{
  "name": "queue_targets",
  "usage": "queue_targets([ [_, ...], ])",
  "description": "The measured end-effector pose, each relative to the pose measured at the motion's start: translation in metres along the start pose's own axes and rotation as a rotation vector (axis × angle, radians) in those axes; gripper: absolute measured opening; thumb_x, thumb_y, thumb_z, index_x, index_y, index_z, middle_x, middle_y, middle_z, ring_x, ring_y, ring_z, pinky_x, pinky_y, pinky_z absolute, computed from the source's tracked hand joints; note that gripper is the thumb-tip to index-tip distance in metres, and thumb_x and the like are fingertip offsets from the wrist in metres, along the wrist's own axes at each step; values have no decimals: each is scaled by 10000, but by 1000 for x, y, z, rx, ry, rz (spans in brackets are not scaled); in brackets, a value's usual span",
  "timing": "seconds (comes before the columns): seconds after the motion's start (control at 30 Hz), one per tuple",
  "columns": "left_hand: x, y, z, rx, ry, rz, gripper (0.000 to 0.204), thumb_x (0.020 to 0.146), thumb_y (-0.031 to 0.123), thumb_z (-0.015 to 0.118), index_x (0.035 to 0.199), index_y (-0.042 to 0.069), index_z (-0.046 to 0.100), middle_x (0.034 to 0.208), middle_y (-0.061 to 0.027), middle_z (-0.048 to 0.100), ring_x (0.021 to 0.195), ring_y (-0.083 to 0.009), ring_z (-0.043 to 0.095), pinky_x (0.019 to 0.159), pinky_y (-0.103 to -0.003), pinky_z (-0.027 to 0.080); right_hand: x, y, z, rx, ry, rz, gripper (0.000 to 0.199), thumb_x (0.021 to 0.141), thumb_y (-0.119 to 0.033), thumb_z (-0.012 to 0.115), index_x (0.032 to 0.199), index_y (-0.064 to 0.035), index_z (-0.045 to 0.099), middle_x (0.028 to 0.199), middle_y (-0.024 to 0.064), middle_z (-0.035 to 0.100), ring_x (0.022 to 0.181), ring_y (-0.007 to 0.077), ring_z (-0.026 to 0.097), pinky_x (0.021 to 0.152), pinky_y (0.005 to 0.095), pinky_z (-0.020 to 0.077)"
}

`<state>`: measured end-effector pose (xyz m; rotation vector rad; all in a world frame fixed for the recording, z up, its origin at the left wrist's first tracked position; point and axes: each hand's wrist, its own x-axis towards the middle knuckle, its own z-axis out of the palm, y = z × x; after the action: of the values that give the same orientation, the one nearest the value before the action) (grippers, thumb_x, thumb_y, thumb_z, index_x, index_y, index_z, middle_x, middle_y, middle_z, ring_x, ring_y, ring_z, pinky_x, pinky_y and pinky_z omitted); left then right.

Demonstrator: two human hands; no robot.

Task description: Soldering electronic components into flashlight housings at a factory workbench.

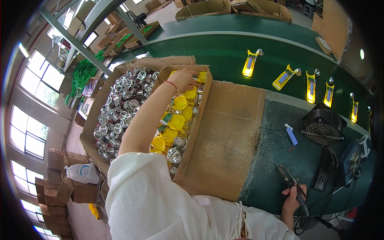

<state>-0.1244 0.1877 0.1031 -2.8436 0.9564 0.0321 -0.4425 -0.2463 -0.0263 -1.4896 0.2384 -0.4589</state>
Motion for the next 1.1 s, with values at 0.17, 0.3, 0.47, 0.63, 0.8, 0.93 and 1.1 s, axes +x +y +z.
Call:
queue_targets([
  [0.17, 12, -10, 12, 84, -56, 1, 164, 742, 172, 609, 886, 124, 671, 1023, -11, 607, 967, -236, 545, 802, -362, 455, -2, 2, 2, -24, 43, -14, 205, 827, -172, 554, 847, -7, 433, 571, 64, 486, 458, 129, 493, 483, 261, 456],
  [0.3, 10, -16, 3, 34, -2, -180, 184, 761, 215, 589, 907, 137, 668, 925, -71, 633, 862, -262, 592, 742, -375, 475, -3, 3, 3, -7, 36, -36, 180, 831, -158, 559, 838, -21, 441, 574, 48, 465, 454, 124, 469, 478, 265, 448],
  [0.47, -8, -19, -15, -94, 151, -183, 177, 740, 199, 598, 874, 111, 674, 872, -71, 643, 814, -273, 591, 745, -374, 463, 0, 1, 4, -27, 31, -21, 188, 829, -161, 558, 840, -16, 439, 559, 58, 486, 460, 128, 486, 491, 258, 448],
  [0.63, -21, -10, -34, -190, 232, -221, 159, 745, 171, 602, 866, 97, 672, 856, -89, 640, 781, -274, 593, 731, -367, 464, 0, 0, 3, -17, 23, -17, 198, 828, -169, 554, 839, -11, 435, 555, 76, 518, 469, 136, 509, 507, 254, 449],
  [0.8, -18, 36, -74, -241, 394, -31, 122, 773, 125, 572, 846, 74, 655, 827, -98, 636, 754, -275, 590, 716, -359, 467, -2, -5, 1, -30, 0, -2, 164, 831, -129, 544, 832, -7, 434, 555, 75, 520, 482, 134, 517, 506, 250, 445],
  [0.93, -5, 107, -98, -95, 303, 239, 151, 741, 119, 563, 853, 73, 653, 869, -92, 627, 822, -267, 579, 732, -364, 468, -6, -7, 1, -46, 34, -15, 155, 832, -126, 549, 829, -11, 445, 566, 67, 534, 495, 124, 520, 522, 223, 429],
  [1.1, 8, 229, -76, -94, -76, 384, 173, 650, 68, 613, 814, 88, 663, 802, -137, 628, 788, -306, 613, 692, -374, 498, -3, -7, 4, 37, 127, -35, 157, 837, -133, 556, 817, -11, 459, 563, 63, 535, 499, 125, 522, 518, 234, 437],
])
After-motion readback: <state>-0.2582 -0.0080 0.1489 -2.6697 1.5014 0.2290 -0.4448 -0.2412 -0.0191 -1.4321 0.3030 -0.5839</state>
